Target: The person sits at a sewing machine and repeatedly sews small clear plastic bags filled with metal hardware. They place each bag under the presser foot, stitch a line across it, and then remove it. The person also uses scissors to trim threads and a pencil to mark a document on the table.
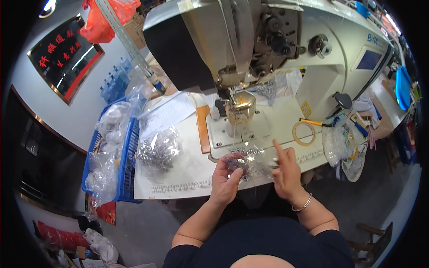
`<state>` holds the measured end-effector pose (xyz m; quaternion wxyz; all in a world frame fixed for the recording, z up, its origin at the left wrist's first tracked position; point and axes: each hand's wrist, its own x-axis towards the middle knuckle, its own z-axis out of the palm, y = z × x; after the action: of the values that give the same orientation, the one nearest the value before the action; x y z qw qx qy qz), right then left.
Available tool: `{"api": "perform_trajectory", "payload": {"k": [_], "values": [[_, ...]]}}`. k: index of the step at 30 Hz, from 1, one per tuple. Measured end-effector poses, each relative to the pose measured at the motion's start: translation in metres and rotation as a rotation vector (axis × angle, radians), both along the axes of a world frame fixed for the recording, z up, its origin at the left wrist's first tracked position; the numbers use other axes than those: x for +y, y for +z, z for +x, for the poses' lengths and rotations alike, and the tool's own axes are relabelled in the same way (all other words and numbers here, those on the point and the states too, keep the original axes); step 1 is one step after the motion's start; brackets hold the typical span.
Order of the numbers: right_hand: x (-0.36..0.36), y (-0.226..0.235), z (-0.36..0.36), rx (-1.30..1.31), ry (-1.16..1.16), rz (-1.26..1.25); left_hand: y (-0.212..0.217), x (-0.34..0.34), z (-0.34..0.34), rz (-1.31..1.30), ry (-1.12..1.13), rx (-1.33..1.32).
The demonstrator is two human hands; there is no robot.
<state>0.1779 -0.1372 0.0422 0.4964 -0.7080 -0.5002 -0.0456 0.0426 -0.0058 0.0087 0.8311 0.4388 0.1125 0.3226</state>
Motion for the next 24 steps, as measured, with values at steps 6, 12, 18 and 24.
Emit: {"api": "perform_trajectory", "payload": {"k": [6, 12, 18, 24], "values": [[0.008, -0.009, -0.016, -0.194, 0.065, 0.151, 0.001, -0.014, -0.005, 0.039, 0.048, -0.039], [0.011, -0.002, -0.023, -0.227, 0.059, 0.194, 0.002, -0.022, -0.014, 0.147, 0.043, 0.01], [0.007, 0.002, -0.025, -0.185, 0.048, 0.246, 0.003, -0.024, -0.02, 0.287, 0.106, 0.08], [-0.042, 0.031, -0.02, -0.285, -0.083, 0.508, 0.028, 0.007, -0.026, 1.792, 0.502, 0.114]]}}
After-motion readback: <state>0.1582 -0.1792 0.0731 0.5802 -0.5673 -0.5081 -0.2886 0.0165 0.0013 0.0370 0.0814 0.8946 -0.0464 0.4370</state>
